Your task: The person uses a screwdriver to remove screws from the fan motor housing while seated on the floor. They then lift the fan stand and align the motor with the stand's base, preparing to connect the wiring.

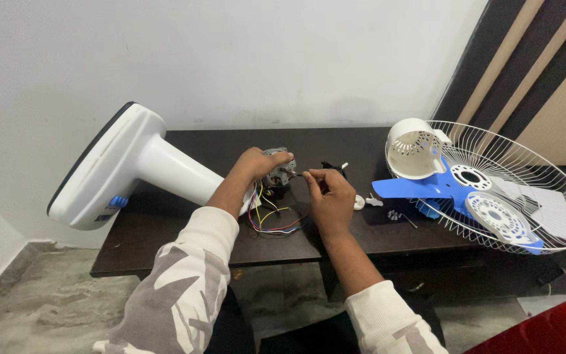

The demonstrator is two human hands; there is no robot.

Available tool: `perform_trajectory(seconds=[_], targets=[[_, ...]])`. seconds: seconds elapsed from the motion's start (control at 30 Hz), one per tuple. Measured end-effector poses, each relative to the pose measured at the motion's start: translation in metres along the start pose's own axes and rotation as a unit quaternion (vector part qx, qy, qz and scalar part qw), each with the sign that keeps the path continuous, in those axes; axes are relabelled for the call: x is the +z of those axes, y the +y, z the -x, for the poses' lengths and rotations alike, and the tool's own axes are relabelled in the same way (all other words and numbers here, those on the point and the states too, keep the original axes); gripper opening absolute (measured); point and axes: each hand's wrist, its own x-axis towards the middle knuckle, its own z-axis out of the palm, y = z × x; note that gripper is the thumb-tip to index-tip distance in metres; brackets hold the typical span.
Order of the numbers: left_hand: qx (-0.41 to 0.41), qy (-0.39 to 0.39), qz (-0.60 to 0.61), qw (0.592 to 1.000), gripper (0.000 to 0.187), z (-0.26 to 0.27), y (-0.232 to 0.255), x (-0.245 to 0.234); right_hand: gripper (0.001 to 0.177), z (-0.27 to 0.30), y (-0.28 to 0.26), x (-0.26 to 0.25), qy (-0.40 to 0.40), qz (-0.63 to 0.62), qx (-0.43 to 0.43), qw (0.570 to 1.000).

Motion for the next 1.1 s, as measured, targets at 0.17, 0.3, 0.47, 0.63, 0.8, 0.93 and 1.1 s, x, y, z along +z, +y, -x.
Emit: perform_trajectory(seconds=[0.17,0.3,0.47,0.63,0.8,0.93,1.1], targets=[[-0.003,0.000,-0.030,1.000,0.092,-0.008,-0.002,0.003,0.015,0.000,0.002,-0.001,0.004,-0.010,-0.012,1.000],[-0.007,0.004,-0.028,1.000,0.092,-0.006,-0.003,0.003,0.016,0.001,-0.002,-0.001,-0.006,-0.001,-0.007,1.000],[-0.013,0.017,-0.029,0.999,0.092,-0.004,-0.002,0.003,0.016,0.001,-0.004,-0.004,-0.019,0.020,-0.002,1.000],[-0.027,0.019,-0.038,0.999,0.096,-0.007,-0.005,0.000,0.013,0.004,0.004,-0.001,-0.041,0.027,-0.010,0.999],[-0.011,0.031,-0.057,0.998,0.096,-0.008,-0.005,0.000,0.009,0.005,0.014,0.003,-0.068,0.085,-0.029,0.994],[-0.020,0.018,-0.075,0.997,0.096,-0.005,-0.004,0.000,0.013,0.009,0.016,0.006,-0.136,0.146,-0.019,0.980],[0.001,0.031,-0.091,0.995,0.093,-0.001,-0.001,-0.002,0.016,0.005,0.014,0.009,-0.150,0.135,0.040,0.979]])
